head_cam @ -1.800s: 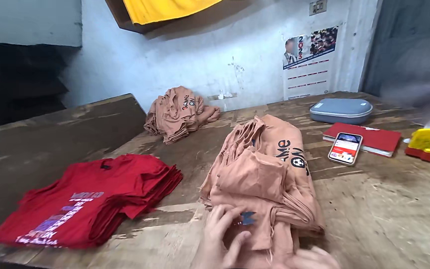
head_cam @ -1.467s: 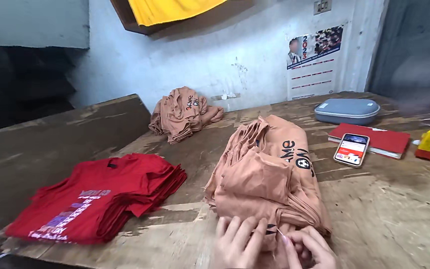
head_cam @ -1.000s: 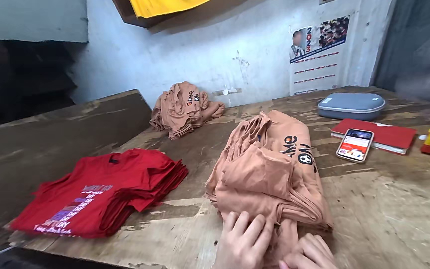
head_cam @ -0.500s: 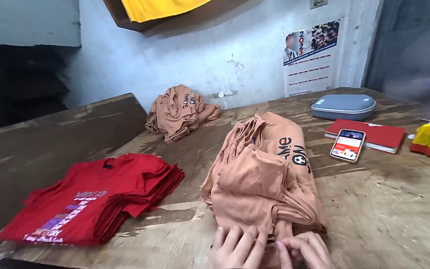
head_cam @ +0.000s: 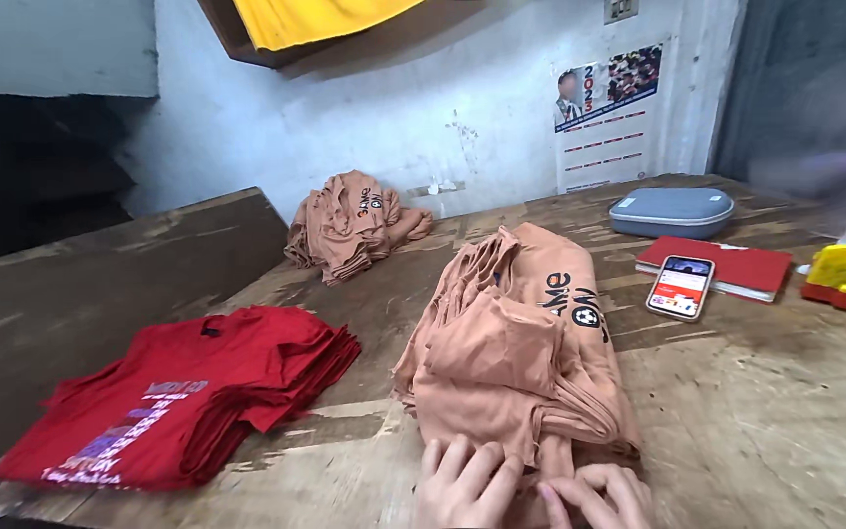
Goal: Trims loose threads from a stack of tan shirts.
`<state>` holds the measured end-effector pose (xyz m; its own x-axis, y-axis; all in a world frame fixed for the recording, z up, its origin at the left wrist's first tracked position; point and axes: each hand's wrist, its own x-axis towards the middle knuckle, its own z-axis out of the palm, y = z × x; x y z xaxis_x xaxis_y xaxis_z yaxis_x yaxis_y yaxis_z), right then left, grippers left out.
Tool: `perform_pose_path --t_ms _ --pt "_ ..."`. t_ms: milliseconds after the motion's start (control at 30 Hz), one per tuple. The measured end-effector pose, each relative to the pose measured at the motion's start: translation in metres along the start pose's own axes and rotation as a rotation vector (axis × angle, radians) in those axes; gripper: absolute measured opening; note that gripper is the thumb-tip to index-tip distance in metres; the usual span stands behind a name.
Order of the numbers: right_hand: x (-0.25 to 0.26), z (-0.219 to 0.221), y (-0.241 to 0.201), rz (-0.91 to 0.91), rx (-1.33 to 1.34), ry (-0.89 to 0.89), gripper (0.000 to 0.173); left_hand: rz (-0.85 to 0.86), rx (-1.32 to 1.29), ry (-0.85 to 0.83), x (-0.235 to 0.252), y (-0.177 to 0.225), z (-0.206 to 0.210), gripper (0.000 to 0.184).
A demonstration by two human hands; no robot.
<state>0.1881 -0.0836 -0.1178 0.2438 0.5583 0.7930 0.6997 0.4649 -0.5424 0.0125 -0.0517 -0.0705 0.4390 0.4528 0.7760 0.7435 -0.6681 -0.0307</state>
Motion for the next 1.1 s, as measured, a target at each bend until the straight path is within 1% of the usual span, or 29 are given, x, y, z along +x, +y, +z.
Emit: perform_pose_path --t_ms 100,167,233,267,367,467,567,700,767,800,833,900,933,967,1033,1067,1100 --pt "0.002 -0.002 -0.001 -0.026 -0.053 -0.035 0.019 -0.032 0.030 0.033 0.001 0.001 0.002 0.015" --pt "0.011 -0.003 -0.003 0.011 -0.106 -0.027 0.018 -0.056 0.061 0.081 0.003 0.001 0.002 0.016" --pt "0.022 0.001 -0.005 0.057 -0.158 -0.064 0.019 -0.050 0.111 0.098 0.006 0.002 0.001 0.019" --pt "0.026 0.004 -0.007 0.076 -0.168 -0.080 0.015 -0.039 0.142 0.100 0.008 0.004 0.000 0.021" --pt "0.030 0.006 -0.009 0.082 -0.148 -0.031 0.011 -0.015 0.221 0.096 0.011 0.012 -0.003 0.022" --pt "0.025 0.006 -0.007 -0.002 -0.132 0.031 0.011 0.007 0.240 0.098 0.012 0.015 0.004 0.021" --pt "0.018 0.001 -0.004 -0.052 -0.110 0.006 0.011 0.031 0.154 0.123 0.008 0.005 0.013 0.025" --pt "0.010 -0.012 0.012 -0.043 -0.038 -0.060 0.012 -0.046 -0.011 0.125 -0.004 -0.003 0.011 0.018" --pt "0.007 -0.018 0.015 -0.080 -0.019 -0.126 0.019 -0.126 -0.172 0.033 -0.011 -0.007 0.008 0.020" --pt "0.006 -0.019 0.015 -0.107 -0.022 -0.139 0.022 -0.169 -0.255 -0.031 -0.014 -0.009 0.007 0.027" --pt "0.006 -0.017 0.012 -0.133 -0.040 -0.136 0.024 -0.196 -0.318 -0.067 -0.017 -0.013 0.008 0.029" --pt "0.006 -0.010 0.002 -0.168 -0.073 -0.126 0.032 -0.217 -0.420 -0.039 -0.023 -0.020 0.013 0.018" --pt "0.009 -0.004 -0.004 -0.173 -0.072 -0.118 0.035 -0.225 -0.473 -0.016 -0.022 -0.022 0.012 0.019" --pt "0.012 0.004 -0.009 -0.174 -0.049 -0.099 0.033 -0.224 -0.520 -0.002 -0.019 -0.024 0.010 0.022" --pt "0.018 0.022 -0.013 -0.157 0.090 -0.040 0.013 -0.206 -0.601 0.028 -0.009 -0.029 0.008 0.026" --pt "0.022 0.030 -0.012 -0.136 0.209 0.007 0.007 -0.214 -0.648 0.046 -0.004 -0.031 0.011 0.025" --pt "0.028 0.038 -0.012 -0.098 0.343 0.050 0.009 -0.243 -0.704 0.057 0.001 -0.033 0.014 0.021"
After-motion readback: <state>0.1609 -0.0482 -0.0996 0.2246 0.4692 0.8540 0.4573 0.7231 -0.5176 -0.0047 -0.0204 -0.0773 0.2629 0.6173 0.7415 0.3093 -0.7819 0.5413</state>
